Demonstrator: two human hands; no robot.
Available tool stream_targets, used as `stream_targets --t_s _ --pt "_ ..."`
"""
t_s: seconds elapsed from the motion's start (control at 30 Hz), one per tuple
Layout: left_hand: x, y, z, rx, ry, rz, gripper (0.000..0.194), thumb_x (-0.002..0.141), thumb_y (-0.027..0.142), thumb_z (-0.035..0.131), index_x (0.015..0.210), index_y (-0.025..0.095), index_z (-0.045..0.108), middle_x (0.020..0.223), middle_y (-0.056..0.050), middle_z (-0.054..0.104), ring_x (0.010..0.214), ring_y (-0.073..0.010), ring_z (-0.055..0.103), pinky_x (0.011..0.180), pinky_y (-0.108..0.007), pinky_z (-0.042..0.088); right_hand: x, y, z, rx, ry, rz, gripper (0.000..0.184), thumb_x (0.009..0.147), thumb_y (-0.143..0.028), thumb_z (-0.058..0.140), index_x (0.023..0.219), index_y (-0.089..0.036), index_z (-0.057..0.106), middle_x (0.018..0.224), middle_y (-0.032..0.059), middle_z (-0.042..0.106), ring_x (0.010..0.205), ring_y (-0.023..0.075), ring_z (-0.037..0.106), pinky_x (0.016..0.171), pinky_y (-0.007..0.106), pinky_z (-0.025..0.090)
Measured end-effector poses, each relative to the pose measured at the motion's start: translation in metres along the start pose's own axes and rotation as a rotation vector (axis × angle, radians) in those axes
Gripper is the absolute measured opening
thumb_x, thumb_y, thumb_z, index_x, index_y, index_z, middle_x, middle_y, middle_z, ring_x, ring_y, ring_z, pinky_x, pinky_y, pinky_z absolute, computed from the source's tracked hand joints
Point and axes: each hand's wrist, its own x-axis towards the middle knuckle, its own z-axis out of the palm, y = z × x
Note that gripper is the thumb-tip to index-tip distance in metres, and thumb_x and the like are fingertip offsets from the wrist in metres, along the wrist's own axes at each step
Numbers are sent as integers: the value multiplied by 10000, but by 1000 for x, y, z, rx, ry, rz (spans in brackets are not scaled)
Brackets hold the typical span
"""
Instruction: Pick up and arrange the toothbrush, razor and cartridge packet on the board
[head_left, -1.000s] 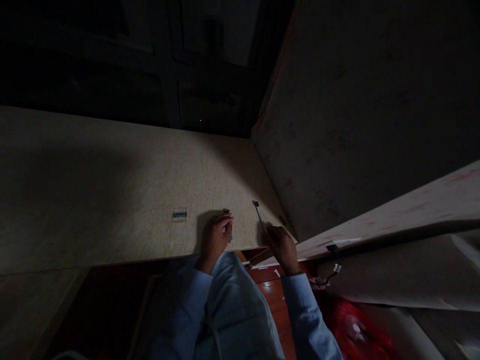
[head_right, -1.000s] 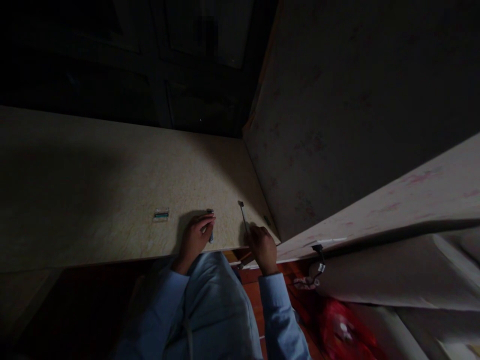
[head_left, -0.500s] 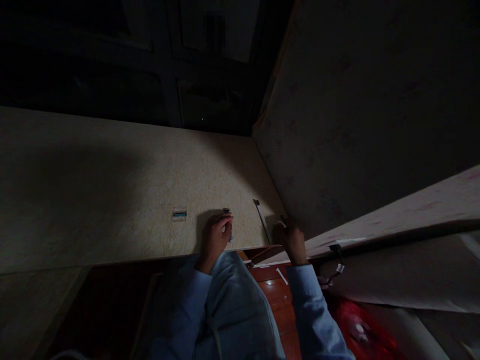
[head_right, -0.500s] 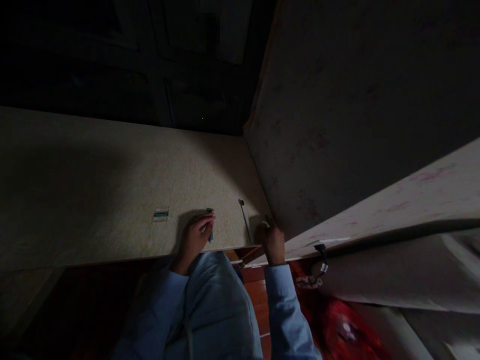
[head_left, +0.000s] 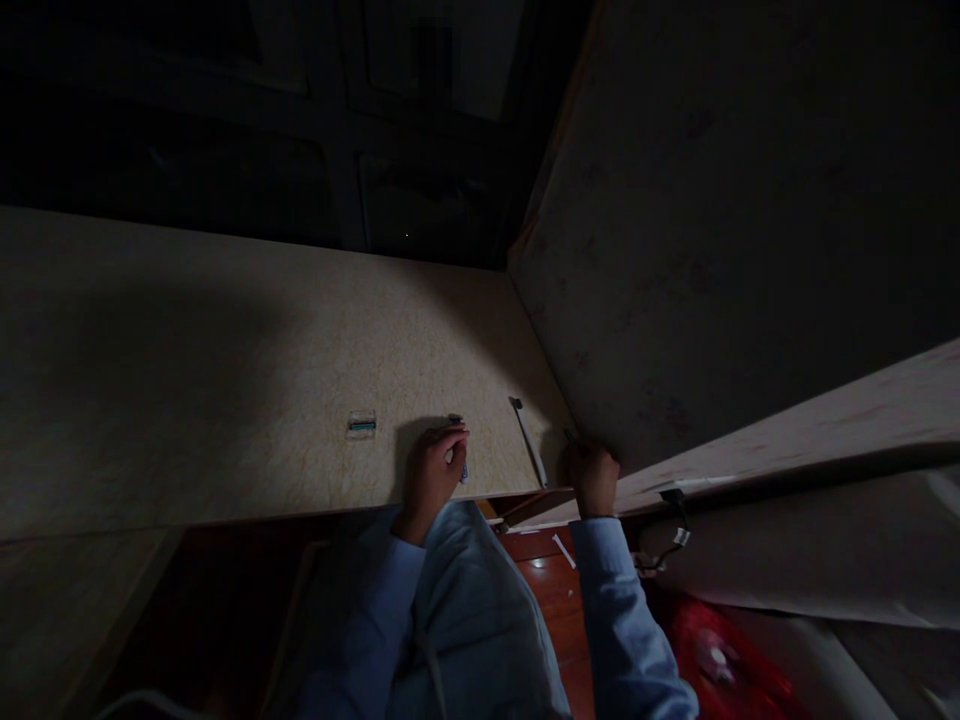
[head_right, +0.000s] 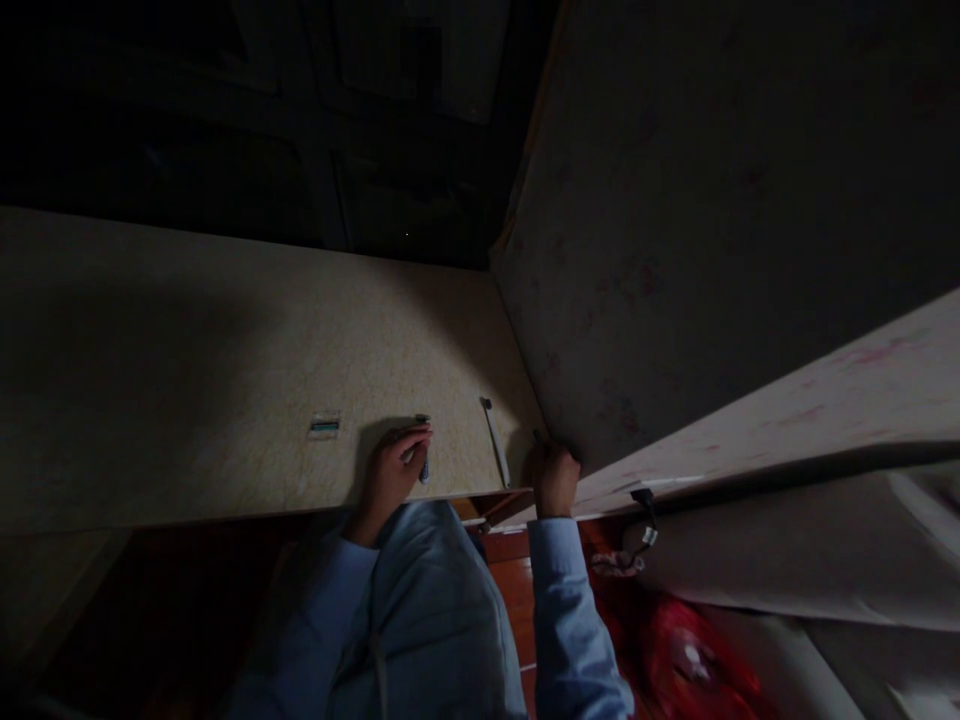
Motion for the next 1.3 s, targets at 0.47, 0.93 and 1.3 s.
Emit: stream_targets --t_s 0.47,0.93,1.3 --pt "-2 0 2 -5 10 -1 193 855 103 650 957 221 765 1073 -76 774 1021 -220 719 933 -408 601 -6 9 5 205 52 6 439 875 -375 519 1086 -80 766 1005 222 778 896 318 731 701 320 466" --pt "-19 -3 -23 -96 149 -26 201 920 145 569 996 222 739 1027 -68 763 991 -186 713 872 -339 605 -29 16 11 405 140 -91 641 803 -622 441 1022 -106 753 783 163 759 690 269 671 608 303 439" --pt "7 -79 -121 322 146 -74 245 829 194 690 1063 239 746 1153 -91 726 1142 -287 635 1031 -490 512 -29 23 13 392 165 -119 734 799 -743 411 950 -118 765 904 203 777 794 304 712 645 323 470"
